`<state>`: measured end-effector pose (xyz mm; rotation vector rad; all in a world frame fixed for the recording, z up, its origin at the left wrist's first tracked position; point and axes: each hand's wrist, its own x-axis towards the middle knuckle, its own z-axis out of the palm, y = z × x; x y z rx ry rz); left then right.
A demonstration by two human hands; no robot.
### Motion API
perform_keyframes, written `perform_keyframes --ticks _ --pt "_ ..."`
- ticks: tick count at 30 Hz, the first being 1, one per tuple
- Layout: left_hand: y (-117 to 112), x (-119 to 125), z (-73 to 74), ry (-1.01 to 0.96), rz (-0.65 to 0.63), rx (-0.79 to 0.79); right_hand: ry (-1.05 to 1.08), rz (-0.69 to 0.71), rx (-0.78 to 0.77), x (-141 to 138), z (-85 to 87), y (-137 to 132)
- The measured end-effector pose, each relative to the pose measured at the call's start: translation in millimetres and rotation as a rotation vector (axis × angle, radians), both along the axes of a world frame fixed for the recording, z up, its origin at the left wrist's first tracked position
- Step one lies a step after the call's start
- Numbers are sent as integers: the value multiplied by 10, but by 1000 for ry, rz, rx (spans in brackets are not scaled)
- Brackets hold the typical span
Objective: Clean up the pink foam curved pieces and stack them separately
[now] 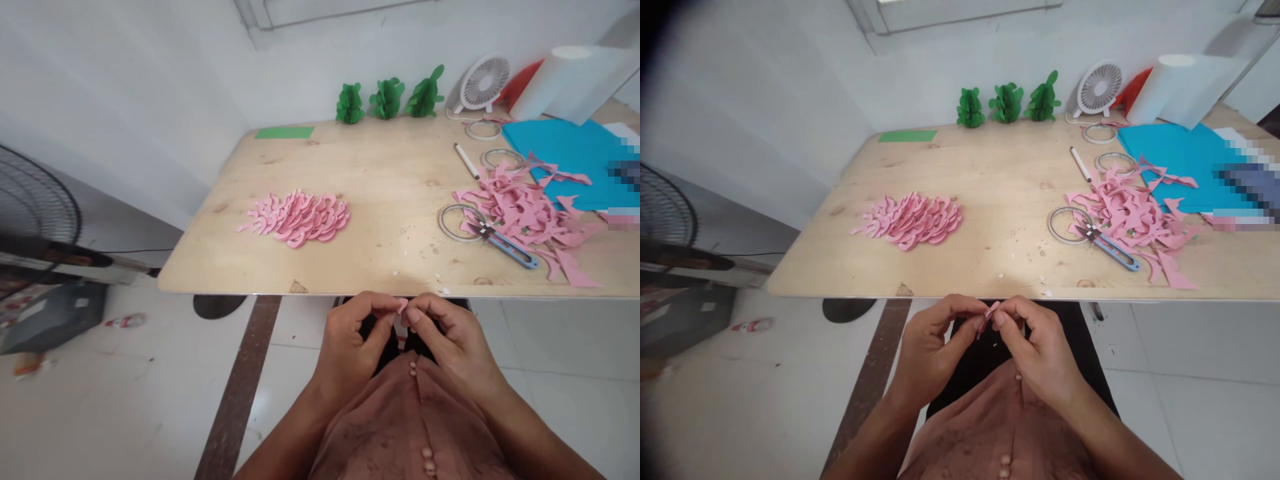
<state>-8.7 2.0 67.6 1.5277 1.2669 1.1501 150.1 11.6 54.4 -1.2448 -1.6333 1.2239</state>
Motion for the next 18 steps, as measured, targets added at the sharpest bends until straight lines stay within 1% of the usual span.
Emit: perform_keyframes --ticks 7,10,14,18 --pt "2 4 12 23 16 15 -44 -55 12 -33 -16 -19" --pt "-6 22 25 66 34 39 -51 -71 10 -42 -19 -14" --pt "-27 51 17 139 58 129 -64 -85 13 -42 -21 -19" --pt "-50 75 -22 197 74 235 -68 -93 8 -40 -22 -30"
